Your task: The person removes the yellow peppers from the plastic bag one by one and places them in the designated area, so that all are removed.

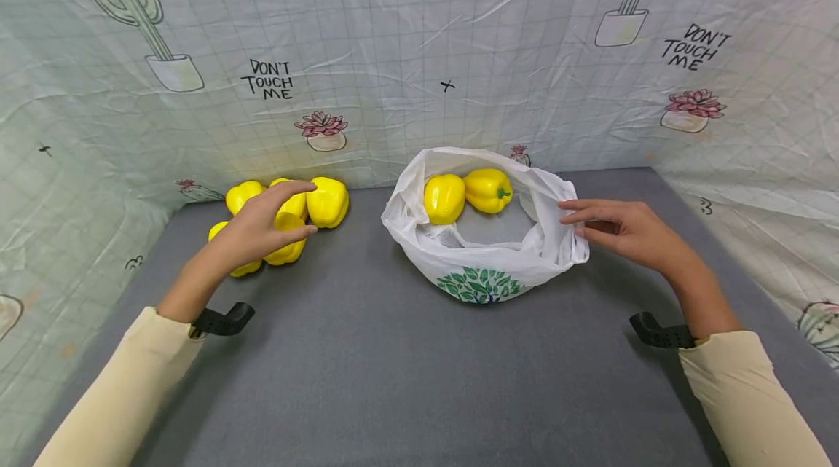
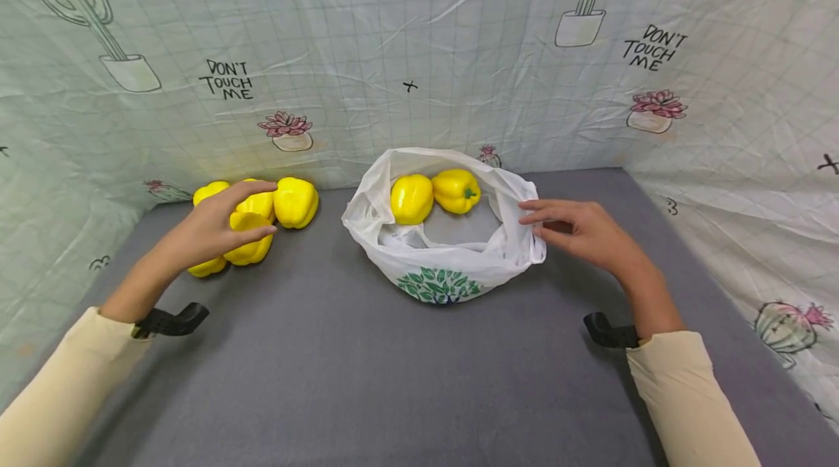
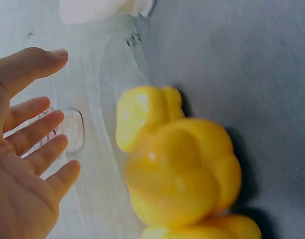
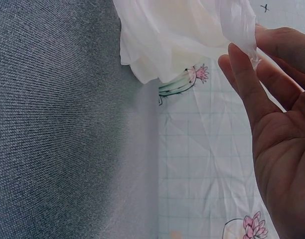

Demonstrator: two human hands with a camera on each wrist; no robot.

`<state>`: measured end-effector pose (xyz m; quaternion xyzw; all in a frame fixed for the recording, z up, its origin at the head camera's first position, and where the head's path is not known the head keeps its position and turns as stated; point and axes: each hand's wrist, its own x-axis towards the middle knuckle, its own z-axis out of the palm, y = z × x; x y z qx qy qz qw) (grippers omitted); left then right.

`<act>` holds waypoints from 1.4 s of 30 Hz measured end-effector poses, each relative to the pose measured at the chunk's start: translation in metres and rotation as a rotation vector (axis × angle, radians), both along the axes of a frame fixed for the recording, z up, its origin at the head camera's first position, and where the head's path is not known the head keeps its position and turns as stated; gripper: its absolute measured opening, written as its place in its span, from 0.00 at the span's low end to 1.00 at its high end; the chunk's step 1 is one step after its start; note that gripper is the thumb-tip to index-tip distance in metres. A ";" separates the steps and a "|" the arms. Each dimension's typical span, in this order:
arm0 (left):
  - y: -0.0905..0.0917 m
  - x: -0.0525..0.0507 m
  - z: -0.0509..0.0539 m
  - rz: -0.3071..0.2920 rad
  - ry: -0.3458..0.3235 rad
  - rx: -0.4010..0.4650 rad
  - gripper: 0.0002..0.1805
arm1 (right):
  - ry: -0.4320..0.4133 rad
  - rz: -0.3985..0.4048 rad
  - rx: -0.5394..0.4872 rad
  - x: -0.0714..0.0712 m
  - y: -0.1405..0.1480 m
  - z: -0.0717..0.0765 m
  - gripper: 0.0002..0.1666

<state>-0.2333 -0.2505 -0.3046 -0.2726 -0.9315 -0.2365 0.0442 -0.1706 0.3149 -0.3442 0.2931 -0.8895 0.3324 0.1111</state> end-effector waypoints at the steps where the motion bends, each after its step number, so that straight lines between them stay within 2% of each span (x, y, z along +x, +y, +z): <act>1: 0.003 0.000 0.001 -0.005 0.001 0.010 0.36 | -0.004 -0.003 0.001 0.000 0.000 0.000 0.21; 6: 0.020 0.001 0.007 -0.035 0.013 0.034 0.35 | -0.026 -0.006 -0.008 0.000 -0.002 0.000 0.20; 12: 0.048 -0.003 0.016 -0.084 0.022 0.055 0.33 | -0.006 0.006 -0.008 -0.001 -0.003 0.000 0.21; 23: 0.107 -0.012 0.031 -0.220 0.072 0.059 0.29 | 0.014 0.023 -0.002 -0.002 -0.004 0.002 0.21; 27: 0.129 -0.019 0.035 -0.255 0.016 0.050 0.29 | 0.007 0.026 -0.011 -0.002 -0.004 0.002 0.22; 34: 0.166 -0.035 0.038 -0.302 -0.084 -0.025 0.28 | 0.041 0.038 0.001 -0.003 -0.004 0.004 0.21; 42: 0.202 -0.058 0.033 -0.251 -0.231 -0.158 0.27 | 0.039 0.026 0.013 -0.003 -0.005 0.006 0.22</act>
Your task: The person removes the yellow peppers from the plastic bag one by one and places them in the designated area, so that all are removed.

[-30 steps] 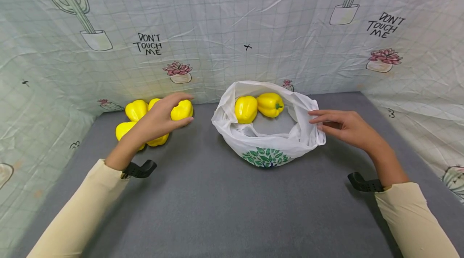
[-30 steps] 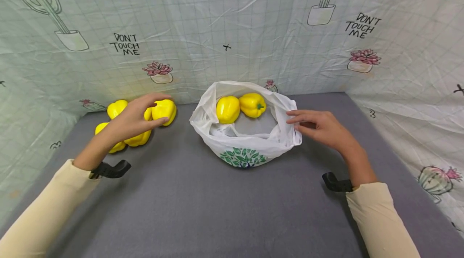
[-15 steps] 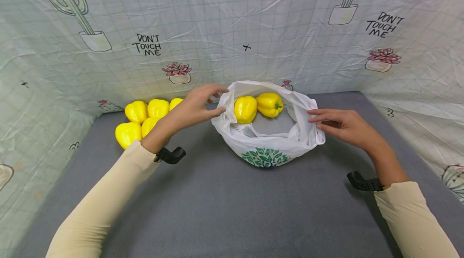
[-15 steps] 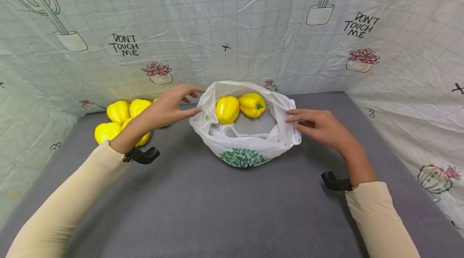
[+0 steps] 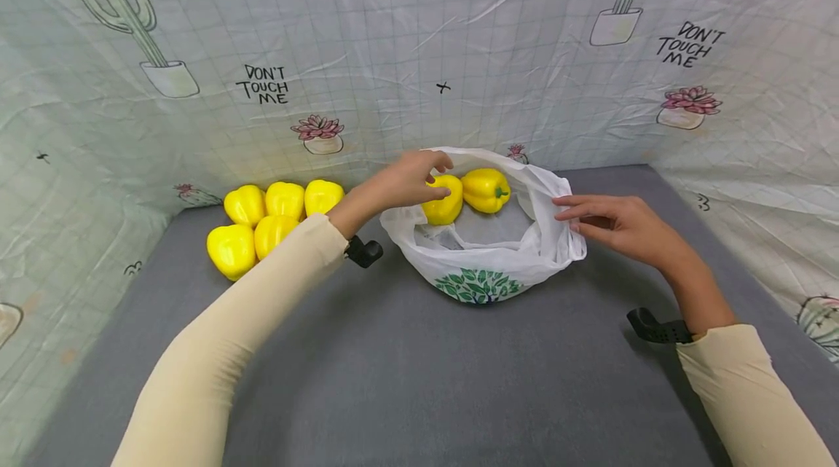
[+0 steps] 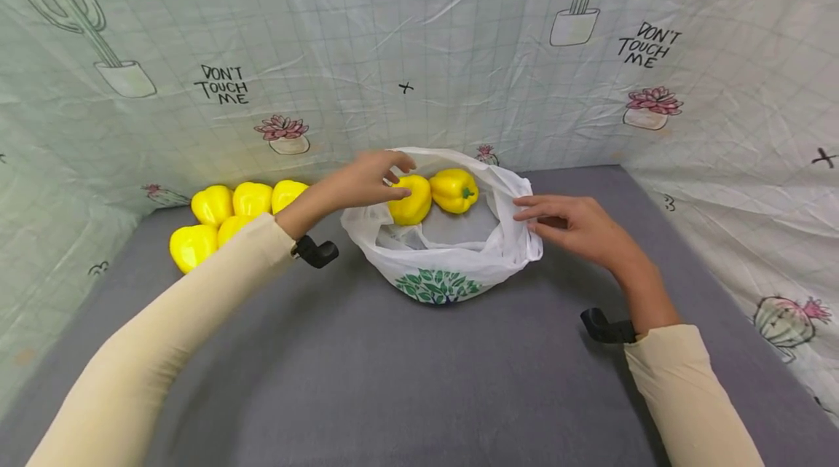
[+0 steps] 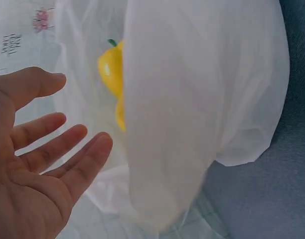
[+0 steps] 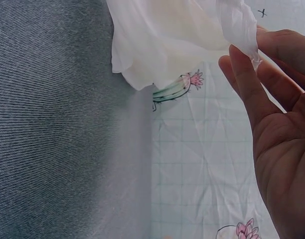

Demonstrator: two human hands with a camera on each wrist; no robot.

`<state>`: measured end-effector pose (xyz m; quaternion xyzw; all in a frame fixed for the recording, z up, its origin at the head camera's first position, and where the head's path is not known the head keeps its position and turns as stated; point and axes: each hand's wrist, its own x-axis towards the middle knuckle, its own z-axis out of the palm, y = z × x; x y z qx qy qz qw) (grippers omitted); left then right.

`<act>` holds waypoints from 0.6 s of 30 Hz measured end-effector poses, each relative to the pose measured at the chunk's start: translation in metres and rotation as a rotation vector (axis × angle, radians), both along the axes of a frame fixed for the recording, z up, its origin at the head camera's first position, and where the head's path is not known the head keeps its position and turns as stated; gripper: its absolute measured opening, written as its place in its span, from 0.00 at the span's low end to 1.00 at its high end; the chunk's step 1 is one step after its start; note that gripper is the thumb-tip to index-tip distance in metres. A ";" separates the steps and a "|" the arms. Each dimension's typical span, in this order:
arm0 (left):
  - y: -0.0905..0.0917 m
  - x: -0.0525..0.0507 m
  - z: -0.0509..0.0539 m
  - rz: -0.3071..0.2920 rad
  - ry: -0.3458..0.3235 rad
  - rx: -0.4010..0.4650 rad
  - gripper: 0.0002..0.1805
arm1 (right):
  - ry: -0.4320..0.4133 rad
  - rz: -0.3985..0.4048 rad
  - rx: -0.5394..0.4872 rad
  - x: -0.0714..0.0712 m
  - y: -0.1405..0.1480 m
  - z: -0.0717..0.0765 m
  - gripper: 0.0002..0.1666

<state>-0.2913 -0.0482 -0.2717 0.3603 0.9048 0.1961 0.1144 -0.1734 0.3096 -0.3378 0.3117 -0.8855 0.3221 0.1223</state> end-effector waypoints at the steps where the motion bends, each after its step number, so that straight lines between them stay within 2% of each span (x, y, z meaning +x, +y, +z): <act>1: 0.004 -0.002 0.000 0.007 -0.002 -0.029 0.27 | 0.004 0.001 0.002 0.000 0.000 0.001 0.22; 4: 0.016 -0.007 0.000 0.031 -0.008 -0.119 0.27 | 0.015 0.005 0.007 -0.001 0.000 0.003 0.22; 9: 0.029 -0.008 -0.003 0.081 -0.003 -0.263 0.27 | -0.005 -0.008 -0.005 0.000 -0.002 0.005 0.20; 14: 0.036 -0.010 -0.008 0.122 0.002 -0.322 0.32 | -0.027 -0.025 -0.013 0.001 -0.003 0.006 0.20; 18: 0.039 -0.013 -0.008 0.124 -0.024 -0.369 0.34 | -0.036 -0.026 -0.016 0.001 -0.002 0.006 0.20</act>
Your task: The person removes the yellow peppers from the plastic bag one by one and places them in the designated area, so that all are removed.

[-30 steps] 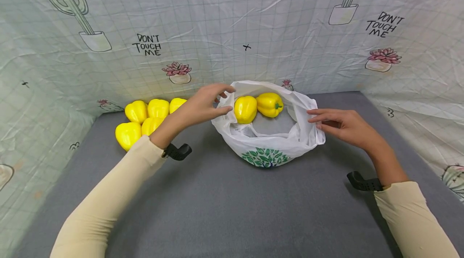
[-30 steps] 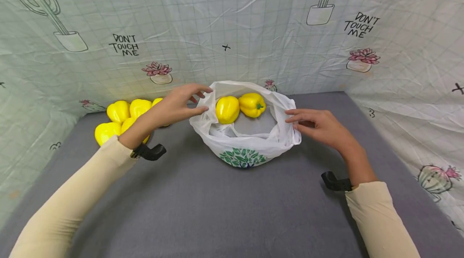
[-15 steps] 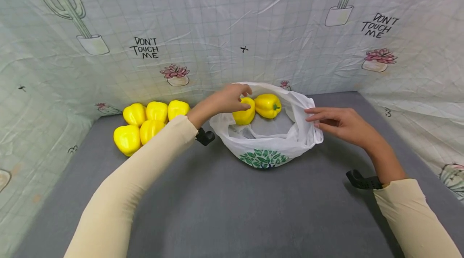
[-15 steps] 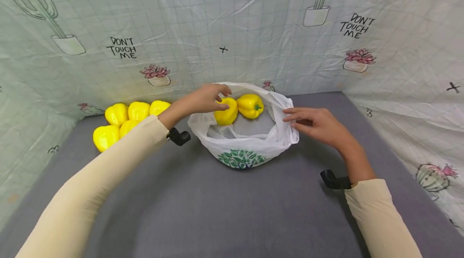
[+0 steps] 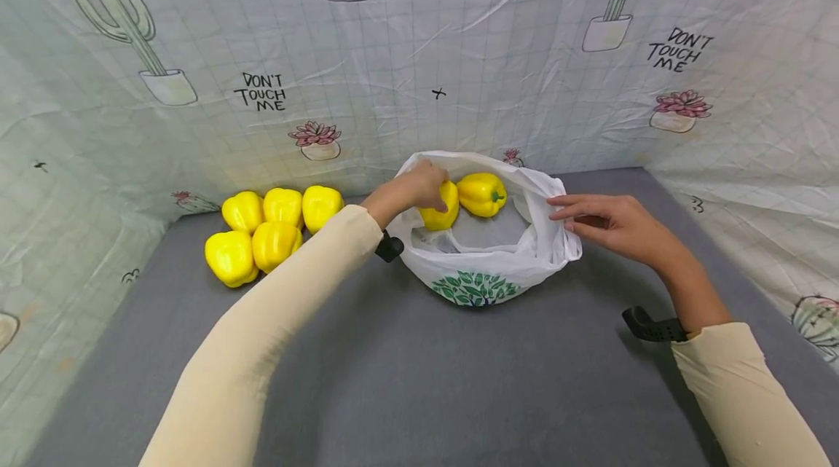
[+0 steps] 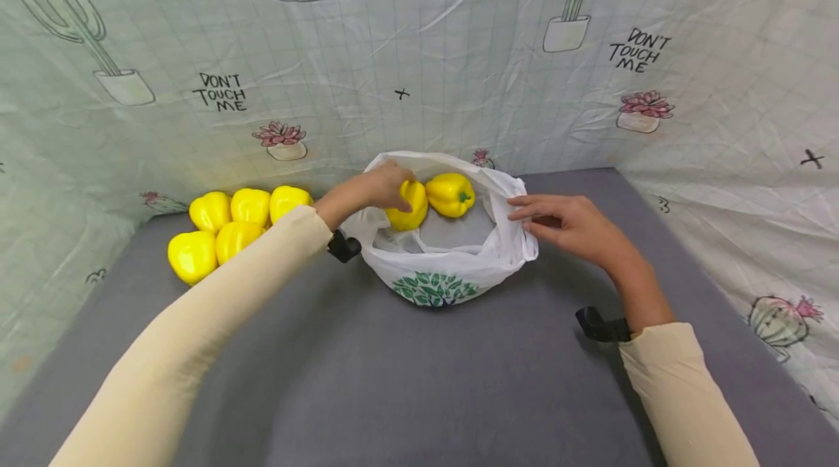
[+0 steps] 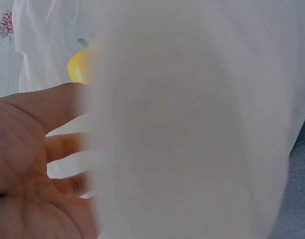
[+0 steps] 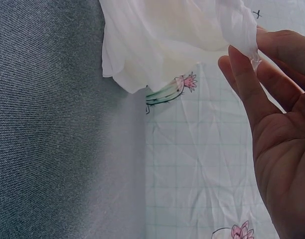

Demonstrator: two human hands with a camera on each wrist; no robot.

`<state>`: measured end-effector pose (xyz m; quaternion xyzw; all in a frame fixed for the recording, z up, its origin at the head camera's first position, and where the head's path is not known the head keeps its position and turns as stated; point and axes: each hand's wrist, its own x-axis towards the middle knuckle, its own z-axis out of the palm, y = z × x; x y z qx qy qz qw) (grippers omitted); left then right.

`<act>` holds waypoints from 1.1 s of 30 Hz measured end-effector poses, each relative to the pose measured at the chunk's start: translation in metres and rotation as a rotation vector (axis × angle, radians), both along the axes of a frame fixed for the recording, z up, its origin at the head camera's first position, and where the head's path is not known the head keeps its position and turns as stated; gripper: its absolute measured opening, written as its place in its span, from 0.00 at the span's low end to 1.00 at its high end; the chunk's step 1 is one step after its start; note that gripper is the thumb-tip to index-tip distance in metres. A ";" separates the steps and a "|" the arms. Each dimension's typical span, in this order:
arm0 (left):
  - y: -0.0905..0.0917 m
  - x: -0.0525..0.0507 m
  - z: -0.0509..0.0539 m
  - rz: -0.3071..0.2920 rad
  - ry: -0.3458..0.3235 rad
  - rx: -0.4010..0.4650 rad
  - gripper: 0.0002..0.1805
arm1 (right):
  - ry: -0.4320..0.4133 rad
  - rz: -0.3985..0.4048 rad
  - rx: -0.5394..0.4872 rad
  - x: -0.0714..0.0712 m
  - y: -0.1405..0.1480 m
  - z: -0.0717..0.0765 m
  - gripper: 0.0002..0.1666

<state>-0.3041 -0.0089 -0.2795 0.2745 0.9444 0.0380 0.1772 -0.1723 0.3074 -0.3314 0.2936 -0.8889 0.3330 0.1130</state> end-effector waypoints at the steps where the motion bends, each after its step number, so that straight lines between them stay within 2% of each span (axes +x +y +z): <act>1: 0.001 -0.001 0.000 -0.004 -0.007 -0.002 0.34 | 0.000 0.000 0.000 0.000 0.000 0.000 0.20; 6: 0.004 -0.006 0.005 0.017 -0.111 0.075 0.28 | 0.001 -0.001 -0.001 0.001 0.001 -0.003 0.21; 9: 0.006 -0.009 0.009 0.049 -0.226 0.102 0.28 | 0.003 0.003 0.000 0.001 0.000 -0.004 0.20; 14: 0.009 -0.010 0.016 0.052 -0.408 0.041 0.35 | -0.004 0.009 0.004 0.000 0.000 -0.007 0.19; 17: 0.012 -0.010 0.021 0.051 -0.444 0.003 0.37 | -0.001 0.011 0.000 0.000 0.001 -0.007 0.19; 19: 0.016 -0.010 0.021 0.051 -0.429 0.007 0.36 | 0.006 0.010 -0.001 0.000 0.001 -0.007 0.20; 22: 0.020 -0.008 0.015 0.046 -0.355 0.047 0.32 | 0.012 0.004 0.003 0.000 0.002 -0.007 0.21; 25: 0.021 -0.006 0.004 -0.011 -0.224 0.090 0.28 | 0.002 -0.002 0.008 0.001 0.002 -0.006 0.21; 28: 0.020 -0.007 -0.005 -0.070 -0.135 0.131 0.26 | -0.003 -0.004 0.010 0.001 0.003 -0.006 0.20; 33: 0.016 -0.015 -0.011 -0.135 -0.132 0.202 0.22 | 0.003 0.002 0.004 0.000 0.004 -0.007 0.20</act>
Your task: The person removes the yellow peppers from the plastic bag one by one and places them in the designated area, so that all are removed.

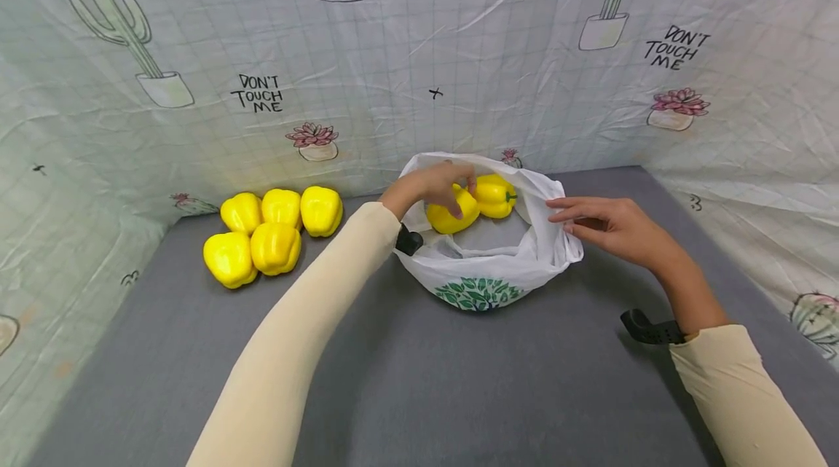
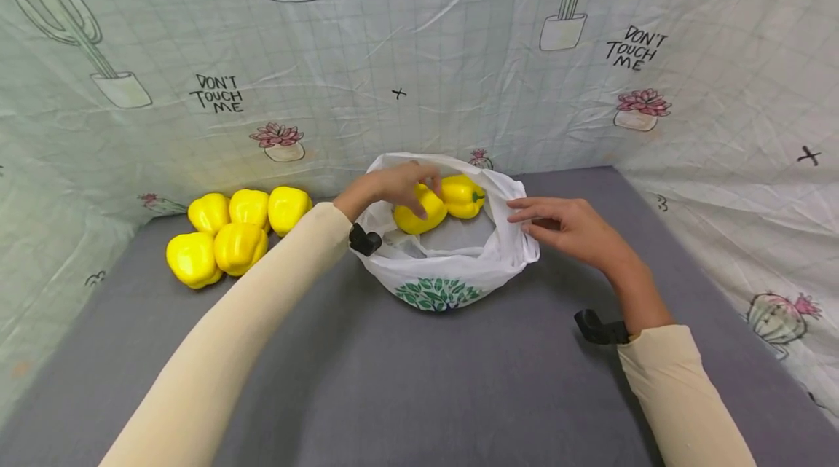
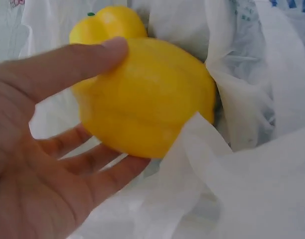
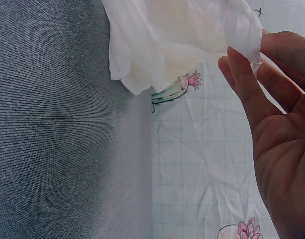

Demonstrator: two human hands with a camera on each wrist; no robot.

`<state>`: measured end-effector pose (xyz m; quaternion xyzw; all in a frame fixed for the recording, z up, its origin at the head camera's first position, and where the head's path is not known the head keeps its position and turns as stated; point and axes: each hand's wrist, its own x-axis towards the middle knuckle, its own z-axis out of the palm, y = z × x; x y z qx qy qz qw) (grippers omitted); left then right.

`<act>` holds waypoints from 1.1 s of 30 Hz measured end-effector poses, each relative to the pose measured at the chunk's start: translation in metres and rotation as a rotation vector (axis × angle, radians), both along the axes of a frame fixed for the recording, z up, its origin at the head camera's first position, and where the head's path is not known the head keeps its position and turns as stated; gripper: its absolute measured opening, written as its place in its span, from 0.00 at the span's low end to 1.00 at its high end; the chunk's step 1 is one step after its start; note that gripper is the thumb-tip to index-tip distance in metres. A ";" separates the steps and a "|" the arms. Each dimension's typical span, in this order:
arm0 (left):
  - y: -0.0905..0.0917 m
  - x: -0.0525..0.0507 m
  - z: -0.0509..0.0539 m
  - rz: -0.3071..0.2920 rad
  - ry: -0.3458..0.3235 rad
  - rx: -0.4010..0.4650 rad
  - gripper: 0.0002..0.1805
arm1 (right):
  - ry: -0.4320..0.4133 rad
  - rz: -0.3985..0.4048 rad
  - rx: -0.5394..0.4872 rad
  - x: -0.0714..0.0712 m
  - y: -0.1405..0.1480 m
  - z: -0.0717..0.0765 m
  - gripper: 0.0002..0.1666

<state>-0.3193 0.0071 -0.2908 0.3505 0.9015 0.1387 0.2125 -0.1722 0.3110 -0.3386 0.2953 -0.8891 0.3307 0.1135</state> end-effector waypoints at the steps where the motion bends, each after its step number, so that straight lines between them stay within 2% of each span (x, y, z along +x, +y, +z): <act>1: 0.000 -0.001 -0.001 -0.010 0.004 0.005 0.22 | 0.003 0.001 -0.001 0.000 0.000 0.000 0.20; 9: -0.002 -0.001 -0.009 -0.088 0.045 -0.010 0.21 | 0.010 -0.011 0.009 0.001 0.000 -0.003 0.19; 18: -0.001 0.003 -0.020 -0.063 0.109 0.020 0.31 | 0.010 0.008 -0.005 -0.001 -0.001 -0.006 0.19; 24: -0.005 0.002 -0.023 -0.066 0.092 0.071 0.28 | 0.016 0.016 -0.015 -0.001 -0.001 -0.006 0.20; 33: -0.014 -0.002 -0.024 -0.134 0.089 0.151 0.25 | 0.015 0.018 -0.007 0.000 0.001 -0.008 0.18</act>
